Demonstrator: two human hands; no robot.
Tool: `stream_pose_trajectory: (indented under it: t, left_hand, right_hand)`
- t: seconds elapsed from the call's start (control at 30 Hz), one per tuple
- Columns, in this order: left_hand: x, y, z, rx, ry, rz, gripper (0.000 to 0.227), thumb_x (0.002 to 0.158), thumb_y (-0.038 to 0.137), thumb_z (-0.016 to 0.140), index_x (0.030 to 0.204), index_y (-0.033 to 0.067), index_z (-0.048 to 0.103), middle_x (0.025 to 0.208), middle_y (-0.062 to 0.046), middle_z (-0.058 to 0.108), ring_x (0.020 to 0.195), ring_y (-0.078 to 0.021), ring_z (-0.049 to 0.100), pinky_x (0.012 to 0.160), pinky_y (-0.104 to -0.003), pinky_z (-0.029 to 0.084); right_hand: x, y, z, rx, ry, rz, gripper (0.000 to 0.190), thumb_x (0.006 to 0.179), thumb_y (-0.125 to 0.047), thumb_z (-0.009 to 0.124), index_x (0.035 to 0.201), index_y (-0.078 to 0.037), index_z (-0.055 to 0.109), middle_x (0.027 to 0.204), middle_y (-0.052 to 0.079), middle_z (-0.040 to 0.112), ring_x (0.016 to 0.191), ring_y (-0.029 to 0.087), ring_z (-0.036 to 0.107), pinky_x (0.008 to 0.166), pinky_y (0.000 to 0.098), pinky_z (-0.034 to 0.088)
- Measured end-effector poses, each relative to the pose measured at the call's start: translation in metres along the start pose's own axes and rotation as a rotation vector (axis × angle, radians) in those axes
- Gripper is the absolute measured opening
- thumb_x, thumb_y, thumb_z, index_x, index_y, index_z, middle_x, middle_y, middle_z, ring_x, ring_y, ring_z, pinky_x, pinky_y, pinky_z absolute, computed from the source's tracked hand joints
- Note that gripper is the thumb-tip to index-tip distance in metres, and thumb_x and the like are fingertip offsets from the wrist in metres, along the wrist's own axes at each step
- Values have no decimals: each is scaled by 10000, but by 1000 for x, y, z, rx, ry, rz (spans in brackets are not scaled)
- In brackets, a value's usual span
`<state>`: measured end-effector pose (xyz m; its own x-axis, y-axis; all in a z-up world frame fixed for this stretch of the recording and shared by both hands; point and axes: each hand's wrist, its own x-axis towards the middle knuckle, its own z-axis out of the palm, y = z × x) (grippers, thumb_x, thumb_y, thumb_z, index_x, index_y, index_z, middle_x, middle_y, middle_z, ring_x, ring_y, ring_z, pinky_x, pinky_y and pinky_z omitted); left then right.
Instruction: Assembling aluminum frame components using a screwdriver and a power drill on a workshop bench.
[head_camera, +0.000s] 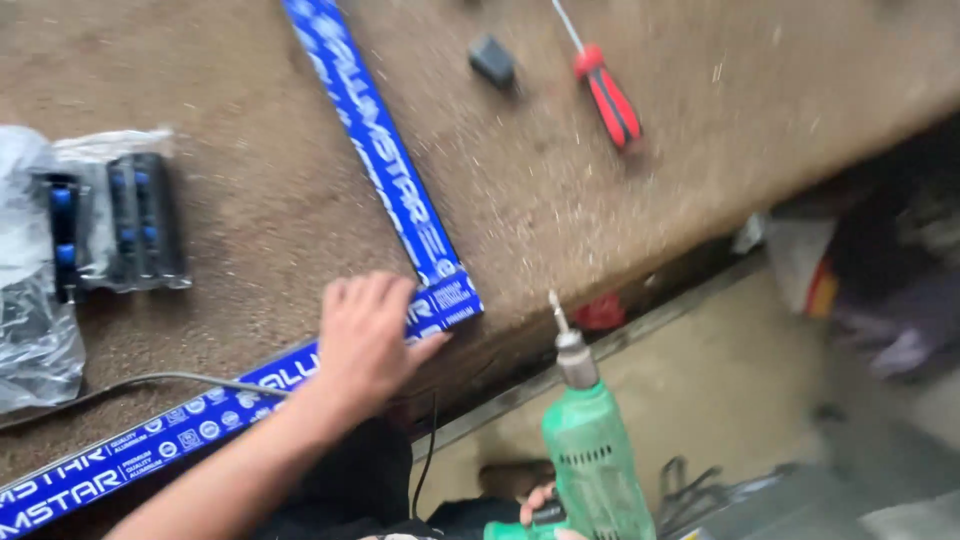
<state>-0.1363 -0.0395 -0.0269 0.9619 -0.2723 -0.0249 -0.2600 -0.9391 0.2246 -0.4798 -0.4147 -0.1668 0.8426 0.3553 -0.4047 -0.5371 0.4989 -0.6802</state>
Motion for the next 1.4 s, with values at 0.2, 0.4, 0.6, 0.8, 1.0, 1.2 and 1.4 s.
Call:
stream_pose_trajectory:
  t: [0.2,0.4,0.6,0.8,1.0,1.2,1.4]
  left_hand:
    - [-11,1,1,-127,206,27,635,630,460,875,1121,134,641,1009,-56,639,931,-294,614,878,-449,406]
    - [-9,8,-2,-229,4,-97,614,670,337,821,1168,59,591,1192,-134,620,1048,-322,618,826,-450,490]
    - [18,40,-15,-23,-128,-312,656,698,621,739,1098,115,618,917,-79,665,892,-298,624,866,-462,394]
    - [64,73,-17,-149,-309,-937,514,877,668,581,924,168,693,995,-29,745,1017,-252,665,978,-456,335]
    - [96,73,-10,88,-381,-1106,611,816,753,639,765,147,699,766,-149,750,813,-403,717,797,-514,520]
    - [81,69,-15,-345,-209,-1057,525,1036,405,572,660,76,411,613,-32,440,656,-195,393,676,-375,348]
    - [46,77,-6,-74,-128,-479,1019,716,557,852,1400,-89,461,1298,-245,513,1205,-393,520,1101,-497,420]
  right_hand:
    - [182,-145,161,171,693,-351,672,643,-204,659,1220,134,589,1033,243,653,882,376,666,676,444,558]
    - [277,-228,163,80,568,-305,530,663,-108,622,1130,142,606,927,278,662,776,371,683,566,396,588]
    - [324,-274,124,143,319,-54,629,701,-104,667,1263,151,544,991,325,659,833,423,702,631,461,608]
    - [328,-318,102,154,182,160,489,842,-20,625,1275,195,549,1171,339,672,1052,495,708,918,597,618]
    - [346,-338,88,-182,282,96,651,850,-102,651,1427,-20,361,1212,279,661,872,382,769,815,476,675]
    - [341,-327,82,5,157,41,549,941,-93,604,1412,-40,328,1118,335,665,907,389,753,781,510,683]
    - [341,-321,88,137,251,38,662,909,-127,658,1473,-8,334,1150,351,648,878,430,748,817,546,658]
